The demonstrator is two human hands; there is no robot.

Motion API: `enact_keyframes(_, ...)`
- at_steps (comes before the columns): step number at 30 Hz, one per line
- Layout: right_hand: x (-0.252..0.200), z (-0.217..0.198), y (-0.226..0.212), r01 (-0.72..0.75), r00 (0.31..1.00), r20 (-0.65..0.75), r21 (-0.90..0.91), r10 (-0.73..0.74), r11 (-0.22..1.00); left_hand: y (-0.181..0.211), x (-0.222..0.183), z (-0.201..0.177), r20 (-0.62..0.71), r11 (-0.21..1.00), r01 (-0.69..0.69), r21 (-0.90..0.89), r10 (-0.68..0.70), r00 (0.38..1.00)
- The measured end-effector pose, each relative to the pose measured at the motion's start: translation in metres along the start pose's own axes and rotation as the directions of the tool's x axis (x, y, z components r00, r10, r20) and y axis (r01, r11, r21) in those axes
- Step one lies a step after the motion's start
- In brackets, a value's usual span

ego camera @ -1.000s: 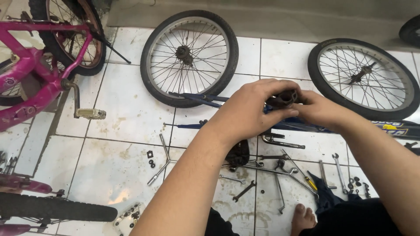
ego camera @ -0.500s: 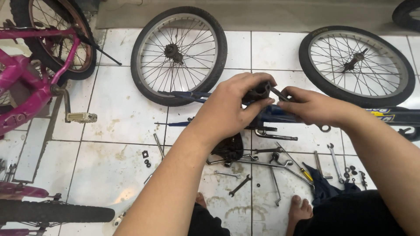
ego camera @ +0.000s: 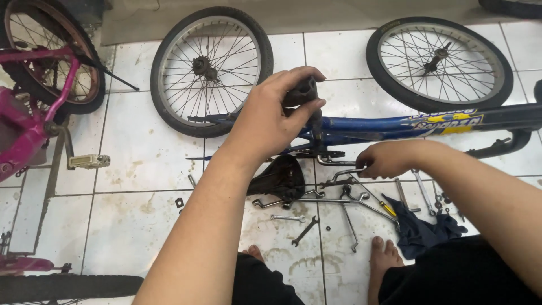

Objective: Disassembling a bicycle seat and its clamp mechanism using a wrench.

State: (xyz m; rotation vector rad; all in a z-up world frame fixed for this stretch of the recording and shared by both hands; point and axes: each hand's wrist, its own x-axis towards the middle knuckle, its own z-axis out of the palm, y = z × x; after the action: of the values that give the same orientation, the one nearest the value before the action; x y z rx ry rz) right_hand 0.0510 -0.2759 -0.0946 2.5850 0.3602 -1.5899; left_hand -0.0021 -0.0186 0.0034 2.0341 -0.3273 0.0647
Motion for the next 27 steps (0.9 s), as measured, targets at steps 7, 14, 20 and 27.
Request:
enact_keyframes(7, 0.104, 0.11, 0.005, -0.01, 0.999, -0.053, -0.121, 0.003, 0.993, -0.001, 0.002, 0.004, -0.026, 0.999, 0.021, -0.03, -0.021, 0.999)
enact_keyframes(14, 0.203, 0.224, 0.002, -0.007, 0.975, -0.21, 0.297, 0.073, 0.955, 0.004, -0.002, 0.005, -0.018, 0.995, 0.058, -0.076, -0.06, 0.998)
enact_keyframes(20, 0.232, 0.281, 0.002, 0.037, 0.929, -0.297, 0.67, 0.222, 0.742, 0.012, -0.005, -0.004, 0.042, 0.989, 0.147, 0.002, -0.147, 0.988)
enact_keyframes(27, 0.207, 0.275, -0.007, 0.009, 0.935, -0.296, 0.569, 0.195, 0.822, 0.014, -0.007, -0.006, 0.079, 0.985, 0.173, -0.023, -0.17, 0.982)
